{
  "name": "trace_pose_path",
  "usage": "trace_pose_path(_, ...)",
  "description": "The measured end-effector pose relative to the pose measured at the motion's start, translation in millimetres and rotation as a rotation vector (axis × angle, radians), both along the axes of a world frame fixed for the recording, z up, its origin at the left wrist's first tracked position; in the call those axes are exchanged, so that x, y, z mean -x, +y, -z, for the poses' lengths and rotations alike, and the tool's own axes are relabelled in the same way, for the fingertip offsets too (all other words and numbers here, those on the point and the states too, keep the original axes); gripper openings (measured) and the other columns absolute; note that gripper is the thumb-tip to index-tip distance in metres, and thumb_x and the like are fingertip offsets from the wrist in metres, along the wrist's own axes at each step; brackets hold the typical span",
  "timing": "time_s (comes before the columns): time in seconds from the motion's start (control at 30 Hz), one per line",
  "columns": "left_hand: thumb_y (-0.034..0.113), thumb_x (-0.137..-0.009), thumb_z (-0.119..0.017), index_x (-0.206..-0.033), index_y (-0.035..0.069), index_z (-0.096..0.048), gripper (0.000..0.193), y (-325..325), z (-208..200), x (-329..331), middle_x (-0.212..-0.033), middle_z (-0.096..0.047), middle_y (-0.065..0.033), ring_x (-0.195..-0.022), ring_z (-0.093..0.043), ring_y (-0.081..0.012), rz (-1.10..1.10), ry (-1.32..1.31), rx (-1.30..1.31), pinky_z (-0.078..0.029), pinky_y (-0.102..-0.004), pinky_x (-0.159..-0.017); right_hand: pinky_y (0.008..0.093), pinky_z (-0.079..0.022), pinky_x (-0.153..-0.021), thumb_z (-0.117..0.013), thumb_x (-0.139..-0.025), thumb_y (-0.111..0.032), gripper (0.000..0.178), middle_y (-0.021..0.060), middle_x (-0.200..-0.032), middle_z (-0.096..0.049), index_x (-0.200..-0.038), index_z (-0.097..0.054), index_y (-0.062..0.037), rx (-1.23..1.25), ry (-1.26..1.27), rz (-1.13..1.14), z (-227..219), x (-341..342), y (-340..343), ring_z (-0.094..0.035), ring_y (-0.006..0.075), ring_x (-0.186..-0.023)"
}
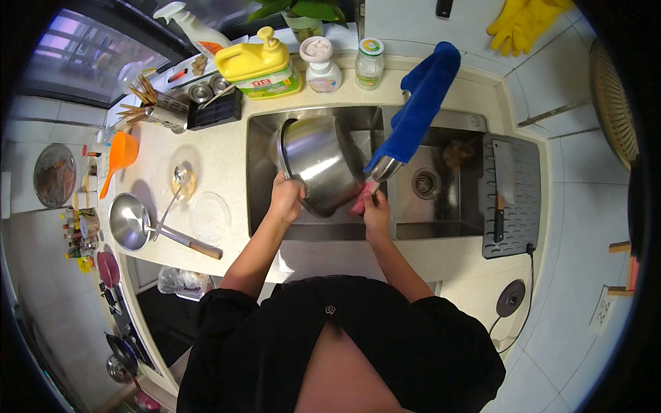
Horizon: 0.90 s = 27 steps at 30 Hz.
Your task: The person washes a metal bowl with a sponge and rinses it under the tap, then dries it with a cloth. They transfer boiling noodles from a wok into the bowl. Next, they open a package of pickled vegetables and add the contents to the wok, stirring them with a spatula. Finally, they rinse the bowl again and place it on the counter.
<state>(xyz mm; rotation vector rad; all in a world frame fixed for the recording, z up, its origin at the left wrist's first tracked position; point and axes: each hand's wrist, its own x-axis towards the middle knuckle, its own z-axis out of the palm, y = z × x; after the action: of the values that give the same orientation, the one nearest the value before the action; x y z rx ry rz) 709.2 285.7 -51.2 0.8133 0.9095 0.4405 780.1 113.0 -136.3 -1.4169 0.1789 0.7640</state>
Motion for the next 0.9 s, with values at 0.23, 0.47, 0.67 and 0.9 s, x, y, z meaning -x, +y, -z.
trace_pose_path(0.23,-0.018,-0.045,-0.037,-0.084,0.003,-0.056,0.048,-13,-5,8,-0.066,-0.052,-0.0025,-0.053,-0.045,-0.0123,0.172,0.116,0.070,-0.031,-0.0216,-0.040,0.0332,-0.043,-0.071,-0.050,-0.085,-0.015,0.019,0.0098,-0.085,-0.057,-0.098,-0.054,-0.0015,0.203,-0.556,-0.109,25,-37,27,-0.055,0.0193,-0.076)
trace_pose_path(0.47,-0.018,-0.048,-0.037,-0.083,0.003,-0.055,0.045,5,-19,24,-0.066,-0.053,-0.0032,-0.051,-0.046,-0.0129,0.096,0.086,-0.017,-0.032,-0.0214,-0.040,0.0247,-0.042,-0.048,-0.046,-0.088,-0.029,0.021,0.0029,-0.081,-0.056,-0.097,-0.052,-0.0108,-0.522,0.448,-0.110,16,-71,14,-0.054,0.0111,-0.065)
trace_pose_path(0.67,-0.017,-0.050,-0.035,-0.088,0.003,-0.054,0.047,10,-10,39,-0.067,-0.052,-0.0033,-0.049,-0.044,-0.0126,0.019,0.101,-0.062,-0.032,-0.0217,-0.039,0.0369,-0.048,-0.071,-0.050,-0.085,-0.018,0.013,0.0068,-0.088,-0.056,-0.095,-0.051,-0.0099,-0.598,0.682,0.032,32,-68,28,-0.055,0.0207,-0.075)
trace_pose_path(0.9,-0.018,-0.052,-0.034,-0.090,0.003,-0.054,0.048,7,-12,53,-0.064,-0.050,-0.0026,-0.047,-0.041,-0.0112,-0.034,0.118,-0.037,-0.030,-0.0212,-0.038,0.0203,-0.026,-0.036,-0.052,-0.085,-0.025,0.022,0.0007,-0.055,-0.041,-0.071,-0.044,-0.0105,-0.462,0.667,-0.223,6,-77,33,-0.040,0.0101,-0.047)
